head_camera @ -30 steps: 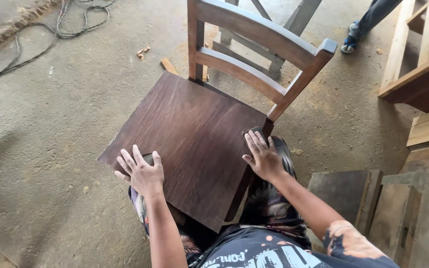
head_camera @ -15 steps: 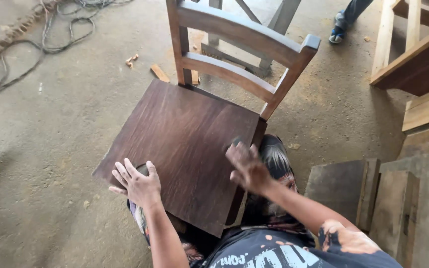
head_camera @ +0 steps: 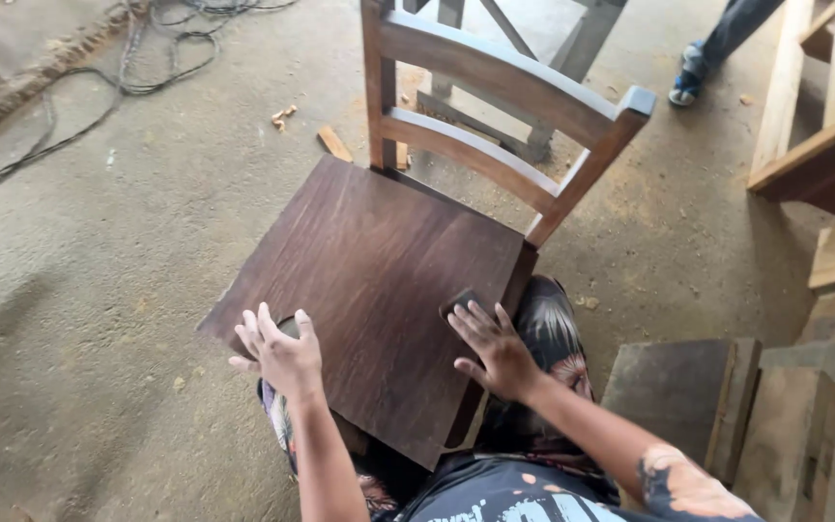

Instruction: The person sits on the floor and sands a rectangular wooden board using a sanding block. They rub the block across the flat surface and along the edges of the board, which rests on their lap.

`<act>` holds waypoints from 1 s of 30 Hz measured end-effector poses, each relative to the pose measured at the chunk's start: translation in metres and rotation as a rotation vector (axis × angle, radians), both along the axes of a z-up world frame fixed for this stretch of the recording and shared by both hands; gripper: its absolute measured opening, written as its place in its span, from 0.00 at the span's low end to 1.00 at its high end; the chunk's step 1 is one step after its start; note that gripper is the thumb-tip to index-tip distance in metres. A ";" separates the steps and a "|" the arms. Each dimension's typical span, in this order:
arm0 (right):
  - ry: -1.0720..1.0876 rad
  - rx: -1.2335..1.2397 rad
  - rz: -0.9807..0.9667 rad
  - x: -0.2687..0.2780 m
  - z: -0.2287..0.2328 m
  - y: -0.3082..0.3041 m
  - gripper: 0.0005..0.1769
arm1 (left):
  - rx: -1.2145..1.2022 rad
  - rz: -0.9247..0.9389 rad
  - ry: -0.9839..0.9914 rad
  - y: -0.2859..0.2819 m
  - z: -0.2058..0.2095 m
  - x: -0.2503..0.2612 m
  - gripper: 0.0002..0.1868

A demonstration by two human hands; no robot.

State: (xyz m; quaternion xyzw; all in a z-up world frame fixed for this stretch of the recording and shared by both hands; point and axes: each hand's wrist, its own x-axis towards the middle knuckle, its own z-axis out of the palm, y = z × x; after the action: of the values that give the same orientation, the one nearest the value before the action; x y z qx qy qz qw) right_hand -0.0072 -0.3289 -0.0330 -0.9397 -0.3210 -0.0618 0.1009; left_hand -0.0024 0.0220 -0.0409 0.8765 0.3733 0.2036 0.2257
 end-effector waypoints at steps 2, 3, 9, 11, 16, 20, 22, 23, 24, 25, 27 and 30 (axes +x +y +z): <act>-0.048 0.032 0.018 -0.009 0.000 0.001 0.41 | -0.002 0.022 -0.028 -0.010 0.011 0.003 0.37; -0.093 0.063 0.022 -0.014 -0.001 0.002 0.38 | -0.006 0.028 -0.054 -0.015 0.017 0.004 0.36; -0.025 0.099 0.561 -0.061 0.014 0.005 0.38 | 0.041 -0.024 0.071 -0.014 0.018 -0.003 0.36; -0.160 0.083 0.380 -0.009 0.000 -0.007 0.40 | 0.080 -0.004 0.054 -0.013 0.029 -0.003 0.34; 0.021 0.002 -0.345 0.061 -0.002 -0.023 0.37 | 0.141 0.011 -0.013 0.000 -0.001 -0.007 0.33; -0.089 0.086 -0.258 0.036 -0.005 0.001 0.42 | 0.075 0.005 -0.001 -0.004 0.010 -0.007 0.34; -0.051 0.075 -0.235 0.029 -0.001 0.001 0.43 | 0.042 0.002 0.036 -0.007 0.018 -0.006 0.35; -0.010 0.044 -0.250 0.032 0.005 -0.001 0.42 | 0.014 -0.006 0.026 -0.009 0.025 -0.005 0.34; 0.044 0.013 -0.267 0.028 0.010 -0.002 0.41 | -0.012 -0.014 0.029 -0.010 0.032 -0.010 0.34; 0.063 0.008 -0.272 0.018 0.009 0.000 0.41 | -0.015 -0.019 0.049 -0.011 0.026 -0.010 0.34; 0.020 -0.012 -0.219 0.003 0.009 0.009 0.45 | 0.026 -0.015 0.033 -0.006 0.018 -0.008 0.35; -0.171 -0.031 0.177 -0.053 -0.008 0.014 0.47 | 0.057 -0.003 0.019 -0.006 0.011 -0.008 0.34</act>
State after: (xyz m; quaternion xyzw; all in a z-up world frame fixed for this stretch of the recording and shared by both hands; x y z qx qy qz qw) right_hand -0.0599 -0.3147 -0.0410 -0.9004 -0.4110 -0.1274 0.0635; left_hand -0.0102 0.0158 -0.0298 0.8851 0.3679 0.2054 0.1974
